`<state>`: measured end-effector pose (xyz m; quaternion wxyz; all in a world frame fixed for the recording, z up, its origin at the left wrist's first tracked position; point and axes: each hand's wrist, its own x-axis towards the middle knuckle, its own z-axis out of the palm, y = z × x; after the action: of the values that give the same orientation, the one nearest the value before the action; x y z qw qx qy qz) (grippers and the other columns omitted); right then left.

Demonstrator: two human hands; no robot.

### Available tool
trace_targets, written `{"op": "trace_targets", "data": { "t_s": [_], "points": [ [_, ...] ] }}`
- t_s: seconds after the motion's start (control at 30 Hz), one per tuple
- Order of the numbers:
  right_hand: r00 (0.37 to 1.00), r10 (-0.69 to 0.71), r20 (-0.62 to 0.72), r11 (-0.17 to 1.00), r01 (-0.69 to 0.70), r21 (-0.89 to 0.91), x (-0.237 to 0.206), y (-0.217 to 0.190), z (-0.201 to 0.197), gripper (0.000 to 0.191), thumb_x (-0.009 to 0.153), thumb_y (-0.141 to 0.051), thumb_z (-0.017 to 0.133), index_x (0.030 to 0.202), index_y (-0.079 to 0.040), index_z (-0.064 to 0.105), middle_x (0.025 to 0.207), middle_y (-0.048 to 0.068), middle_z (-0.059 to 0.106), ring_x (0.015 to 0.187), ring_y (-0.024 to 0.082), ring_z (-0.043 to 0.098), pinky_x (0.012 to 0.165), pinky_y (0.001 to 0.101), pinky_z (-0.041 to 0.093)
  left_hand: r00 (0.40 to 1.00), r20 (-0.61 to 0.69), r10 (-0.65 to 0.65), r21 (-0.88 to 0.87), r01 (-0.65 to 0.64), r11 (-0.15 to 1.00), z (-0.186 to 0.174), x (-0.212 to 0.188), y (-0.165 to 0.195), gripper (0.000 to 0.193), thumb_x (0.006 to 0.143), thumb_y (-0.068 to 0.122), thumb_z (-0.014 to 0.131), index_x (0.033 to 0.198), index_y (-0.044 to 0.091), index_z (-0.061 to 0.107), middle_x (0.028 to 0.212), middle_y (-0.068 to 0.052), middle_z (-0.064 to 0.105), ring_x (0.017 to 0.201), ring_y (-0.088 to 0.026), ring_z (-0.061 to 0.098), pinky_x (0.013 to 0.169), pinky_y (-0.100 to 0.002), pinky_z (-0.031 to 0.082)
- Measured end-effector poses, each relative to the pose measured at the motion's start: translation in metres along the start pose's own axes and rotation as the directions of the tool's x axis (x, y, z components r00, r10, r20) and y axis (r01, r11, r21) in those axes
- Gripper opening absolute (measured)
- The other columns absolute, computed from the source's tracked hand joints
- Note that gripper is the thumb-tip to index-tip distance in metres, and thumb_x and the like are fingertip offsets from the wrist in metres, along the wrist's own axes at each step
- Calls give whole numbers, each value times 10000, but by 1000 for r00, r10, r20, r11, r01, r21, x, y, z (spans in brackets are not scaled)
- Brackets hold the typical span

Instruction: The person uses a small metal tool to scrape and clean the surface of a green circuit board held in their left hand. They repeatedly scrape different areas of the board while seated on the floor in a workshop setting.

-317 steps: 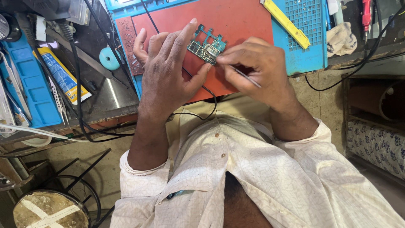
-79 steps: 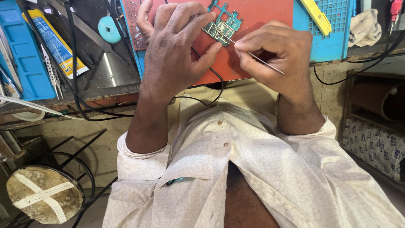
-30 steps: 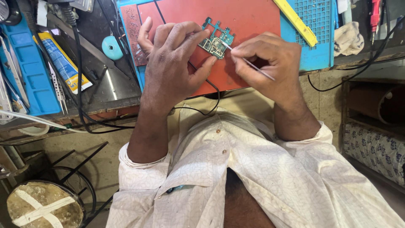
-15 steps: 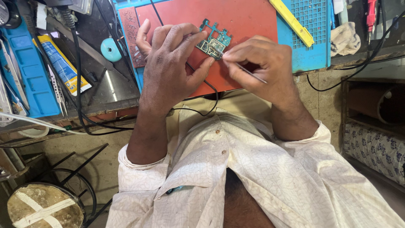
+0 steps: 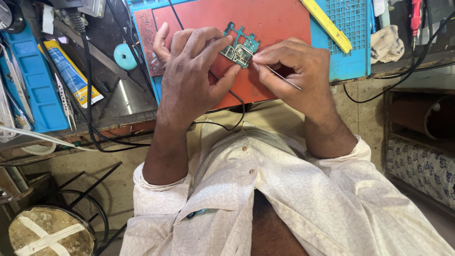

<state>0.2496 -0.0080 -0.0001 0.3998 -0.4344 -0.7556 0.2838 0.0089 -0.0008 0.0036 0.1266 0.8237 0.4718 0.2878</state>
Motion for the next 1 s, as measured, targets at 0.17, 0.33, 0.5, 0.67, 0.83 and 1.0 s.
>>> {"op": "trace_targets", "data": {
  "t_s": [0.17,0.33,0.5,0.67,0.83,1.0],
  "points": [
    [999,-2,41,999,1,36,-1,-1,-1,151,949,-17,787,1096,-27,754,1046,94,765,897,171,727,773,267,572,1000,7,0,8,0,1000,-1,0,0,434,958,366,827,1318,154,710,1294,16,623,1245,-226,555,1220,-611,146],
    [999,-21,33,1000,21,5,0,-2,-1,136,956,-15,789,1088,-25,755,1052,90,766,933,180,730,813,287,573,1000,2,-1,2,1,1000,-2,0,0,441,962,371,829,1325,153,705,1299,15,620,1248,-226,555,1224,-605,151],
    [1000,16,10,999,-16,-30,1,-3,0,120,954,-12,798,1068,-32,764,1011,81,772,879,168,721,770,282,567,1000,0,4,6,-4,1000,0,0,-1,442,959,365,828,1324,148,706,1301,10,618,1245,-226,558,1225,-610,147],
    [1000,3,23,1000,-3,8,0,-2,-1,145,946,-13,787,1087,-32,759,1045,83,770,908,171,729,786,278,580,1000,-2,7,9,-7,1000,1,0,-1,433,960,370,828,1311,146,706,1302,9,619,1246,-228,559,1223,-608,147],
    [997,-48,62,999,49,-12,0,-1,0,155,944,-20,786,1095,-31,755,1059,91,767,919,177,731,792,277,581,1000,3,5,6,-5,1000,0,-1,-1,438,961,366,828,1319,144,706,1300,8,617,1251,-232,558,1224,-605,150],
    [1000,28,4,1000,-28,7,-1,-2,1,123,970,-25,797,1085,-37,758,1028,73,769,868,164,725,765,269,575,1000,1,2,7,-2,1000,0,0,0,440,956,365,830,1318,148,705,1303,10,619,1244,-229,558,1222,-605,154]
  ]
}}
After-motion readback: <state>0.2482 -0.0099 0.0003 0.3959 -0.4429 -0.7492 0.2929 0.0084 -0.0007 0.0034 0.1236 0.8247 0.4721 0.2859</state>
